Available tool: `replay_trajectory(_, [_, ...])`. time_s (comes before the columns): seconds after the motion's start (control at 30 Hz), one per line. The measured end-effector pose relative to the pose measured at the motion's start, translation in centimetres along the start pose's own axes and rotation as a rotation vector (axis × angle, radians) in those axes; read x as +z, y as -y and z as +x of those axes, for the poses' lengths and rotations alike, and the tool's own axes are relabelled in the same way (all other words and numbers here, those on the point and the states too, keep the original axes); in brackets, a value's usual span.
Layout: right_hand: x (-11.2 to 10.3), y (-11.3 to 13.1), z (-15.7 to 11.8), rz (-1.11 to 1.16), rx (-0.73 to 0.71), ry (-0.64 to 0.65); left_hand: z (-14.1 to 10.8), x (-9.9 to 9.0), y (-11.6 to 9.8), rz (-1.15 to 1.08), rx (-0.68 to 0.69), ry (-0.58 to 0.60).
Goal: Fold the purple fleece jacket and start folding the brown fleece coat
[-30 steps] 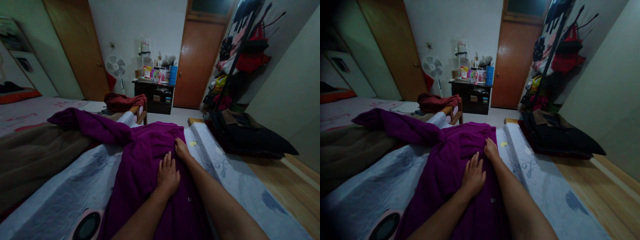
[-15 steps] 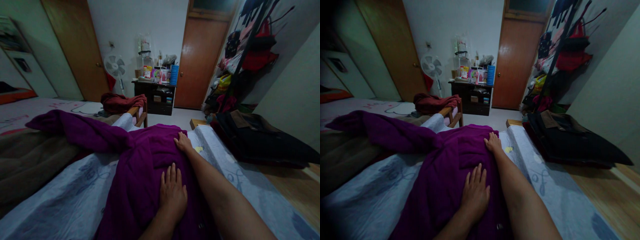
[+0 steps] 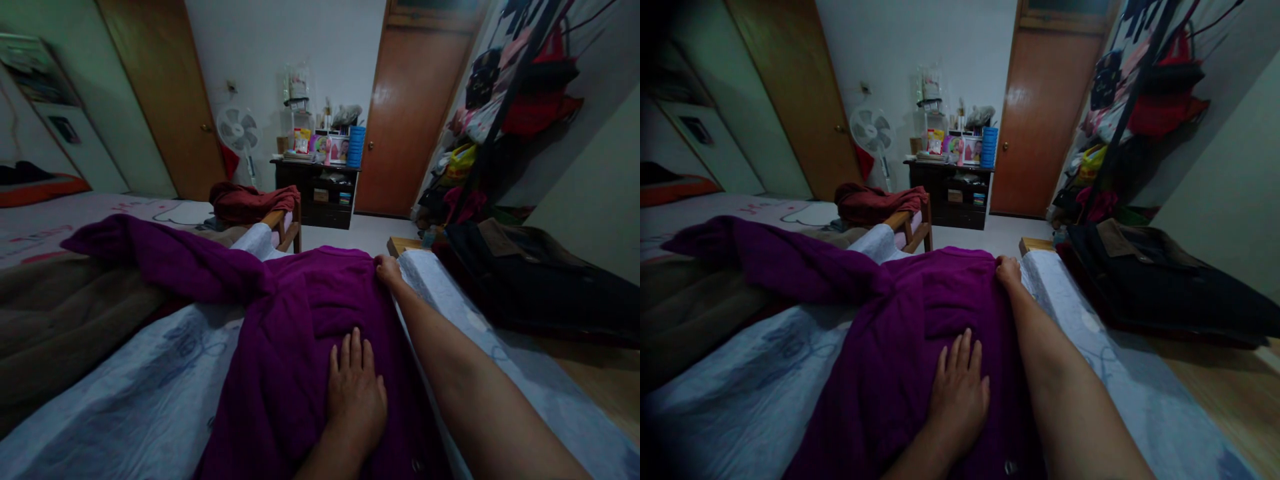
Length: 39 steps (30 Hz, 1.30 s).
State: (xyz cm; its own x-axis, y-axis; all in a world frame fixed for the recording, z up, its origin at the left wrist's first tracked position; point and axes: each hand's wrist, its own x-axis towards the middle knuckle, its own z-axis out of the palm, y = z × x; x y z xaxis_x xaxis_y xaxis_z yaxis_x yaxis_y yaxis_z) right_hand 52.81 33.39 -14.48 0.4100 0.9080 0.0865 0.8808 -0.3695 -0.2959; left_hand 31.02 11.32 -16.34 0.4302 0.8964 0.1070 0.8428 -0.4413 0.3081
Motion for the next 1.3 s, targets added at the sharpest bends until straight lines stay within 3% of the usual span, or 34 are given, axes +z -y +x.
replay_trajectory(0.27, [-1.4,-0.1,3.1,-0.045,-0.021,0.217,0.0,0.0,0.0,-0.008,-0.003,0.004])
replay_trajectory(0.43, [-1.4,-0.1,2.6,-0.075,0.03,0.113,-0.1,-0.1,0.0,-0.001,0.003,-0.006])
replay_trajectory(0.67, [1.1,0.6,-0.4,-0.062,0.102,-0.042,-0.1,0.0,0.1,0.007,0.004,-0.004])
replay_trajectory(0.9, [-0.2,1.7,-2.3,-0.062,0.148,-0.227,0.0,0.0,0.0,-0.013,0.002,-0.008])
replay_trajectory(1.13, [2.0,2.6,-5.0,-0.015,-0.023,-0.104,-0.1,-0.1,0.0,-0.015,-0.004,-0.01])
replay_trajectory(1.3, [3.2,2.4,-5.2,-0.016,-0.068,-0.048,-0.1,-0.1,0.1,-0.017,0.004,-0.012])
